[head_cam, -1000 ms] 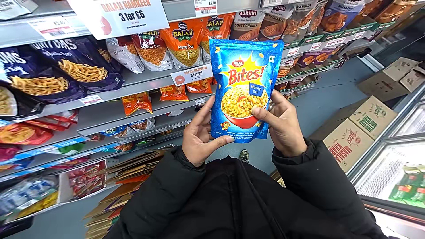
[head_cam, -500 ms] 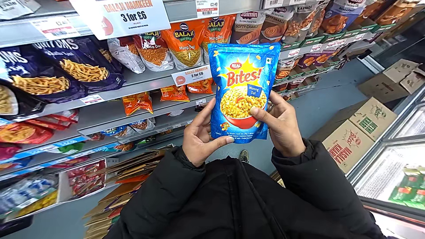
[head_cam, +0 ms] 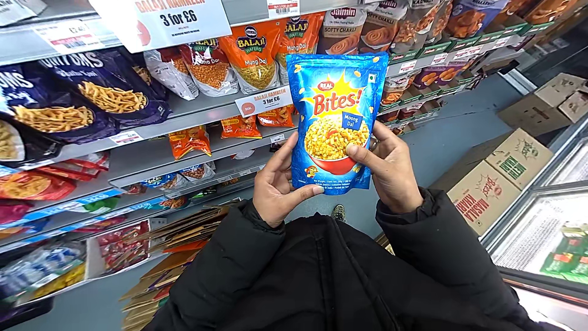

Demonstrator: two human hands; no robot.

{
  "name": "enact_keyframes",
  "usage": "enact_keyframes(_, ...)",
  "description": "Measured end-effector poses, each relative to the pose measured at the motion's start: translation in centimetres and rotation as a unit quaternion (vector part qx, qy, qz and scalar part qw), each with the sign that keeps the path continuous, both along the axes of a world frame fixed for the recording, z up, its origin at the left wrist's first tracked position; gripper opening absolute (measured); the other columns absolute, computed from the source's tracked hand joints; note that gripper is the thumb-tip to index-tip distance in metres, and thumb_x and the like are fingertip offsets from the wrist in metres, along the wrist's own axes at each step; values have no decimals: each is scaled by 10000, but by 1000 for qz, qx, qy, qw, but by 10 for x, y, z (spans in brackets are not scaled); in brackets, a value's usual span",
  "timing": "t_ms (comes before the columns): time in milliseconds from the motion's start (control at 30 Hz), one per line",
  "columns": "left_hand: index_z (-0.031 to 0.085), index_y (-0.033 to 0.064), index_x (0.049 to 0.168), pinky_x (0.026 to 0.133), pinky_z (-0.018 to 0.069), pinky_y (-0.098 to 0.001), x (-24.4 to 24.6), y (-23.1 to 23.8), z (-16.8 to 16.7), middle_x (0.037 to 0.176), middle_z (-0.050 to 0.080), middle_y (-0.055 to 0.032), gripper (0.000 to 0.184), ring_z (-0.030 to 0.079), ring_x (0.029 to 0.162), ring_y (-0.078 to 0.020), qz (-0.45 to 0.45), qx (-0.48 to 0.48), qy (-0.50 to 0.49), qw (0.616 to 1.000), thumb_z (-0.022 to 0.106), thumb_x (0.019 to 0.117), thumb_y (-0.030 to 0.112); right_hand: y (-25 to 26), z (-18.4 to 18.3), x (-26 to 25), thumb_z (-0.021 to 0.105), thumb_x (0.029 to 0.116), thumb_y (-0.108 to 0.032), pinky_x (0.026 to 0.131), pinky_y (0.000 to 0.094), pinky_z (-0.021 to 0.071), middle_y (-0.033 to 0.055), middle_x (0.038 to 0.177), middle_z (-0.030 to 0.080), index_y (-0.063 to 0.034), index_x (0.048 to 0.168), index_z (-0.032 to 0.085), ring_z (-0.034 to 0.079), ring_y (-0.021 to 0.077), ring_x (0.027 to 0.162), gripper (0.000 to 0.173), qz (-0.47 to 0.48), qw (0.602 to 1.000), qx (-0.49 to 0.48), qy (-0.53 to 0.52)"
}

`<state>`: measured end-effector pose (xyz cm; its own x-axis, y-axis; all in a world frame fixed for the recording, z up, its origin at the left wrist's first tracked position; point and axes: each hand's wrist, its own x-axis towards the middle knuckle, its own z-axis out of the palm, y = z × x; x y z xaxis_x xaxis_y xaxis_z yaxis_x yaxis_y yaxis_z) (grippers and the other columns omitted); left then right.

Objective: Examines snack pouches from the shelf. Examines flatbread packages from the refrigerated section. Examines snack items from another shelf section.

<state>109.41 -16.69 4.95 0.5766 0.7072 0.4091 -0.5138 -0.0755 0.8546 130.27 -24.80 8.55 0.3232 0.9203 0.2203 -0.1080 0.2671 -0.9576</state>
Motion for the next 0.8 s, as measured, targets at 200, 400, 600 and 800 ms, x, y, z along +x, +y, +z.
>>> enact_keyframes(200,277,-84,1567,1002,592,-465,14,2,-1,1476,514,-242,1005,643,1227,-356,-8,9,1,1000,826,727,-135,-2,0,14,711,910,-17,855,352,642,172,1149,713,52,1373,507,743,232,984,510,-13,1000,2,-1)
enact_keyframes(400,275,-61,1579,963,611,-481,36,5,-2,1499,483,-252,1003,643,1217,-378,-17,31,21,999,817,739,-134,-1,2,43,746,871,-30,825,342,648,146,1049,744,26,1299,553,756,210,926,472,-20,999,-22,-17)
enact_keyframes(600,264,-78,1576,976,604,-475,68,11,1,1486,496,-256,1001,651,1205,-371,-22,30,18,999,819,746,-128,9,5,83,751,857,-23,839,331,642,149,1078,742,27,1303,584,750,203,954,479,7,999,-35,-11)
enact_keyframes(800,321,104,1613,901,633,-413,102,14,21,1503,505,-165,1040,679,1160,-301,11,62,54,997,844,733,-81,27,22,124,812,800,-78,783,334,653,135,1010,760,12,1200,659,759,200,889,437,13,999,-45,-19)
